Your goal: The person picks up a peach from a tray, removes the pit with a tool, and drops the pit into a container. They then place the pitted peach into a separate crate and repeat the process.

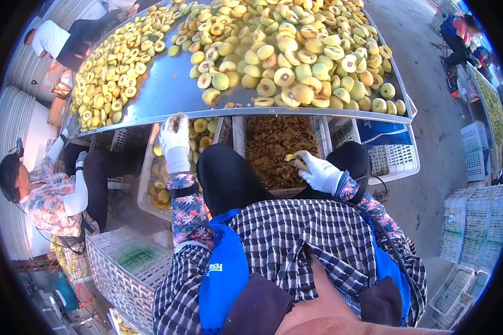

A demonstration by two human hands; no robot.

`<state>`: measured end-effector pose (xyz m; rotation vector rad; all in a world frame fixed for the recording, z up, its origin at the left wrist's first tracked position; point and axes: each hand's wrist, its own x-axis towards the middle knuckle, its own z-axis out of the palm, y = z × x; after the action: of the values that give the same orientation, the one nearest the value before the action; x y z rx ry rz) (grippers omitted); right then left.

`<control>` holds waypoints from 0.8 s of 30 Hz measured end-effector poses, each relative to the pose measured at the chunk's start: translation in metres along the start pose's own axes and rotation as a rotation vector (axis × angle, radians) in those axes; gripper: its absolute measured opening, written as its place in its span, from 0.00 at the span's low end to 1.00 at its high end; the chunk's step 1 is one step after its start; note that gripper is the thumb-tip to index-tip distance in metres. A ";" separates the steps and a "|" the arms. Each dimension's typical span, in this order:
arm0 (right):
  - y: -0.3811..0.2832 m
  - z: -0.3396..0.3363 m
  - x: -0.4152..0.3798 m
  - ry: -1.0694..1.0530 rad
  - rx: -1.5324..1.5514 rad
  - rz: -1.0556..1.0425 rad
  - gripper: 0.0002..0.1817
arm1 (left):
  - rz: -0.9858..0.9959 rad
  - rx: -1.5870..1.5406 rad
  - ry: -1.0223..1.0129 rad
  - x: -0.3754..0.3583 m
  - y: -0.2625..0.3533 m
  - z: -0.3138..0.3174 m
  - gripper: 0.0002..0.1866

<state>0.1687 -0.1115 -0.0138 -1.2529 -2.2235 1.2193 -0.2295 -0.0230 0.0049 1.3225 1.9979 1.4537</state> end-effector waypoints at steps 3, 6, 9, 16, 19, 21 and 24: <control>0.009 0.008 0.003 0.019 -0.092 -0.004 0.21 | -0.027 0.162 -0.130 -0.002 0.030 0.015 0.14; 0.009 0.012 0.003 0.007 -0.164 0.008 0.21 | 0.332 0.296 -0.372 -0.015 0.072 0.063 0.16; 0.017 0.017 0.003 0.040 -0.310 -0.056 0.27 | 0.337 0.698 -0.642 -0.020 0.093 0.105 0.24; 0.004 0.005 -0.001 -0.056 -0.279 0.113 0.34 | 0.215 0.609 -0.788 0.007 0.061 0.186 0.32; -0.010 -0.002 -0.001 0.012 -0.290 0.074 0.35 | 0.223 0.375 -0.625 -0.001 0.059 0.181 0.30; 0.002 -0.002 0.007 -0.005 -0.282 0.135 0.34 | 0.140 -0.166 -0.547 0.005 0.036 0.197 0.24; 0.007 -0.006 0.008 0.304 -0.560 -0.275 0.25 | -0.442 -1.026 -0.690 -0.023 0.089 0.155 0.17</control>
<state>0.1712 -0.1003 -0.0167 -1.1553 -2.4679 0.2832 -0.0647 0.0491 0.0128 0.6892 0.7931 1.2456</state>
